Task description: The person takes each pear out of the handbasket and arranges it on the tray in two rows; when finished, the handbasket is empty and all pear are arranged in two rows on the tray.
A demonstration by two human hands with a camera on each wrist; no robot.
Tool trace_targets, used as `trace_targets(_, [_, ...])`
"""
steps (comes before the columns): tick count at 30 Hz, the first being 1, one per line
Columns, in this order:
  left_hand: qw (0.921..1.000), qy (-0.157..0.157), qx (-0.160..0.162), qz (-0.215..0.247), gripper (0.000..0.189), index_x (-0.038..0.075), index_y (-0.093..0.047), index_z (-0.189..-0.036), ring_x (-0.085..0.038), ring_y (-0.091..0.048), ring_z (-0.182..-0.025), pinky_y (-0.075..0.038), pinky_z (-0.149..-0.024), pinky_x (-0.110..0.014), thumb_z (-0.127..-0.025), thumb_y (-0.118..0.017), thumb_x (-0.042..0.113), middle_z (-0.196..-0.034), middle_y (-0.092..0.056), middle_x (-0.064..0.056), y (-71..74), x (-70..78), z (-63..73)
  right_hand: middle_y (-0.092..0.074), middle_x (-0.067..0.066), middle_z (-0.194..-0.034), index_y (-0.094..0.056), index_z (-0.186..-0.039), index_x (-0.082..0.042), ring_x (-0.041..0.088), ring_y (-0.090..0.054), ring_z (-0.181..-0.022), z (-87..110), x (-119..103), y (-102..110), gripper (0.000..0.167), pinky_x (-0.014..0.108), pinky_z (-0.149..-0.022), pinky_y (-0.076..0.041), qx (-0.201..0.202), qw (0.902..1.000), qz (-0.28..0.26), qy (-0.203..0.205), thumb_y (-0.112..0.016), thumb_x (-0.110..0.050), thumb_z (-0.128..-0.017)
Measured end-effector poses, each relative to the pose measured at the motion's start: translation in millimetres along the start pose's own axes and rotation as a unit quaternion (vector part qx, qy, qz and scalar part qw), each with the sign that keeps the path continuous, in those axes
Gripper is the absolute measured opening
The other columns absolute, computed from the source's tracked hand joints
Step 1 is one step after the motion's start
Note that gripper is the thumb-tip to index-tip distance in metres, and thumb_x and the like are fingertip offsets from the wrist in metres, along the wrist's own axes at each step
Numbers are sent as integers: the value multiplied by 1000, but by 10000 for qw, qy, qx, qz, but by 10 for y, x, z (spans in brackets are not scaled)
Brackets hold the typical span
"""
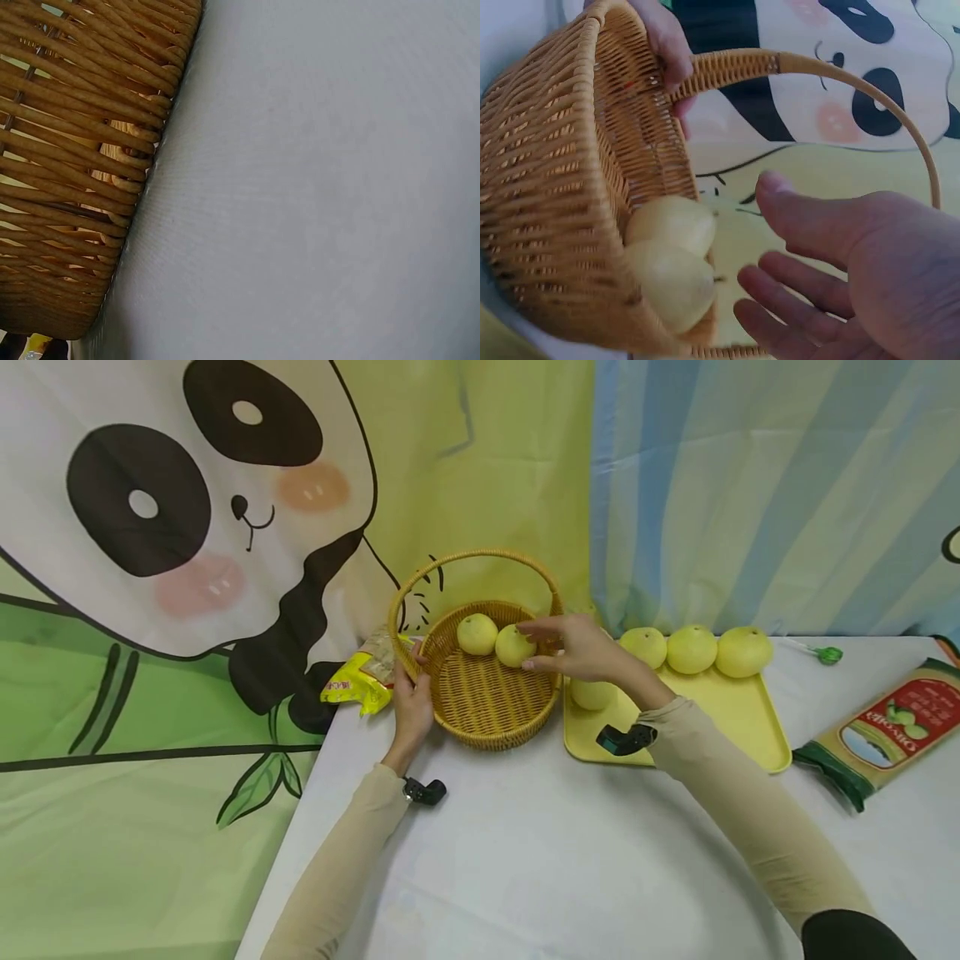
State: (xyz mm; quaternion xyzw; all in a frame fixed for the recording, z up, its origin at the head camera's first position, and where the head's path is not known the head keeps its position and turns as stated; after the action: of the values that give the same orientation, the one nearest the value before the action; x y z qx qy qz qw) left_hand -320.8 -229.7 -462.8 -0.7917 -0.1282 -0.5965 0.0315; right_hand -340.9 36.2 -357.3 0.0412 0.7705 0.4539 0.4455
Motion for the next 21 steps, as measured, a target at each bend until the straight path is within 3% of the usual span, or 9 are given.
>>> trace_targets(7, [9999, -29, -57, 81, 29, -7, -43, -136, -22, -31, -161, -23, -134, -38, -108, -36, 1, -173, -33, -15, 2, -4, 6, -36, 29, -167, -31, -163, 5, 48, -32, -156, -353, 50, -305, 87, 60, -129, -30, -694, 9914, 944, -583, -78, -28, -97])
trace_targets(13, [9998, 103, -121, 108, 35, -10, -42, -141, -27, -27, -162, -22, -134, -41, -108, -35, 0, -174, -31, -17, 4, 17, 14, -20, 30, -173, -8, -166, 8, 45, -22, -161, -528, 201, -510, 109, 53, -132, -25, -1485, 9713, 1273, -1352, -80, -33, -96])
trace_targets(17, [9999, 63, -99, 36, 32, -8, -43, -138, -22, -27, -162, -21, -134, -39, -108, -36, 1, -173, -33, -15, -3, -3, 5, -30, 29, -169, -16, -166, 7, 45, -30, -158, -652, 235, -525, 105, 52, -131, -29, -1626, 9628, 1601, -1446, -84, -26, -93])
trace_targets(21, [10000, 63, -38, 29, 31, -8, -43, -137, -20, -31, -160, -24, -134, -40, -108, -37, 1, -172, -35, -16, -7, -2, 6, -44, 25, -163, -32, -164, 1, 44, -39, -153, -727, 309, -548, 92, 51, -127, -37, -1579, 9630, 1501, -1587, -85, -14, -89])
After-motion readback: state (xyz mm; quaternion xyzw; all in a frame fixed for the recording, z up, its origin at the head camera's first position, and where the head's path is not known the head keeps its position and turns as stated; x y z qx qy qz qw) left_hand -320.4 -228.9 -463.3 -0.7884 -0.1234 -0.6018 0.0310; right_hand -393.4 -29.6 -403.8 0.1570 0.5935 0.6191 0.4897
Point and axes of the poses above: each hand's wrist, its own z-axis away from the middle knuckle, its own y-axis out of the back of the hand, x = y × z, the point moved 9 cm from there along -z, towards the middle knuckle
